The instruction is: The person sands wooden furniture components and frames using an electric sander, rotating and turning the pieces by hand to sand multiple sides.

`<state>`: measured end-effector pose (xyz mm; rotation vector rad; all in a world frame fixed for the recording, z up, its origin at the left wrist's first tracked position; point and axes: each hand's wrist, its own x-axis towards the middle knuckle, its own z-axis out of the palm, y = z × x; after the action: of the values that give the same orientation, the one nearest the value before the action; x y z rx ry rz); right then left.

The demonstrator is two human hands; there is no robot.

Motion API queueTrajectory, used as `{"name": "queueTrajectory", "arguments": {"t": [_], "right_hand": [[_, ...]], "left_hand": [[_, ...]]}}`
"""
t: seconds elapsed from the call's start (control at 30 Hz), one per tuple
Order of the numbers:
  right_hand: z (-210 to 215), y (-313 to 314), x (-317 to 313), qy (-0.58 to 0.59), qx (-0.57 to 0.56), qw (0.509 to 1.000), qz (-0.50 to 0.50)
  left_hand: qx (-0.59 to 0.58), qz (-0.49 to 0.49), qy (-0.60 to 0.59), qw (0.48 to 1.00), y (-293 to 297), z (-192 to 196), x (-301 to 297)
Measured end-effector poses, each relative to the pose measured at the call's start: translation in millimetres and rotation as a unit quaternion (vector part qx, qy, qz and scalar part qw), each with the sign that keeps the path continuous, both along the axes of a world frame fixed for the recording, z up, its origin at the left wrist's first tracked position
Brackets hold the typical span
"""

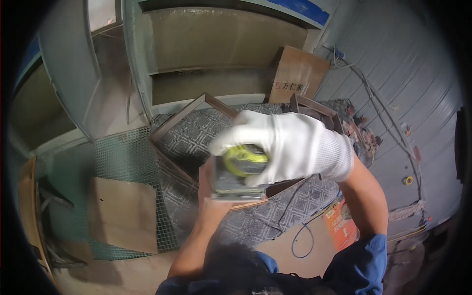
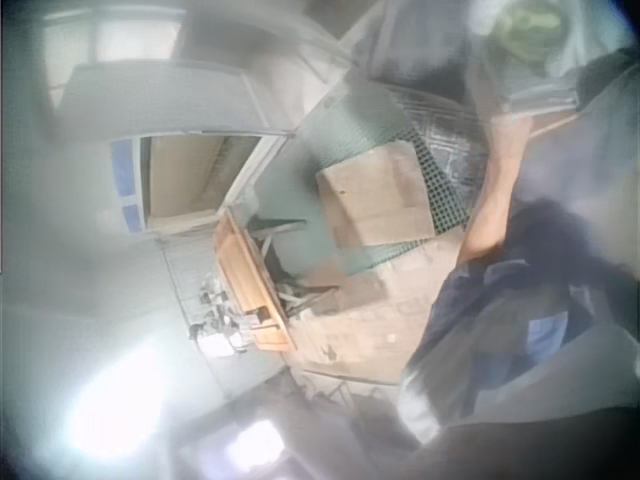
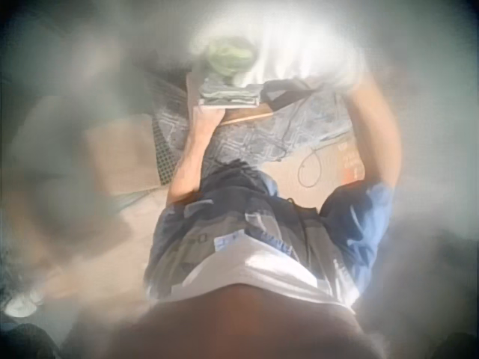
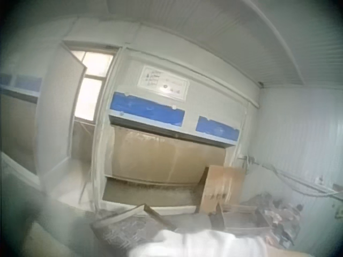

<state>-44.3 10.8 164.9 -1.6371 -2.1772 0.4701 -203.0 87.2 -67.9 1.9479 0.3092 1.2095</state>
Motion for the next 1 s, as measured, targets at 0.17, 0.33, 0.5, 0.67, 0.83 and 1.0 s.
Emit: {"name": "queueTrajectory", "arguments": {"t": [0.17, 0.33, 0.5, 0.67, 0.83, 1.0], "right_hand": [[13.9, -52.5, 26.5, -0.036, 0.024, 0.999, -0.023], [21.7, -31.6, -22.1, -0.126, 0.033, 0.987, -0.091], [15.9, -22.7, -26.8, -0.099, 0.043, 0.994, -0.018], [19.0, -116.8, 37.9, -0.114, 0.067, 0.989, -0.057], [21.7, -198.1, 115.9, -0.050, -0.038, 0.987, -0.148], [24.7, -199.3, 135.1, -0.079, -0.026, 0.981, -0.173]], "left_hand": [[-0.060, -0.017, 0.008, 0.998, -6.5, -1.2, 4.6], [-0.013, -0.008, -0.037, 0.999, -7.6, 3.5, 5.7], [-0.226, -0.088, -0.057, 0.969, 0.6, -49.6, 2.6], [-0.049, 0.043, 0.040, 0.997, -8.7, -0.4, 8.7], [-0.113, 0.037, 0.005, 0.993, -3.9, -7.2, -1.9], [-0.091, 0.053, 0.021, 0.994, -9.5, -15.8, -1.7]]}}
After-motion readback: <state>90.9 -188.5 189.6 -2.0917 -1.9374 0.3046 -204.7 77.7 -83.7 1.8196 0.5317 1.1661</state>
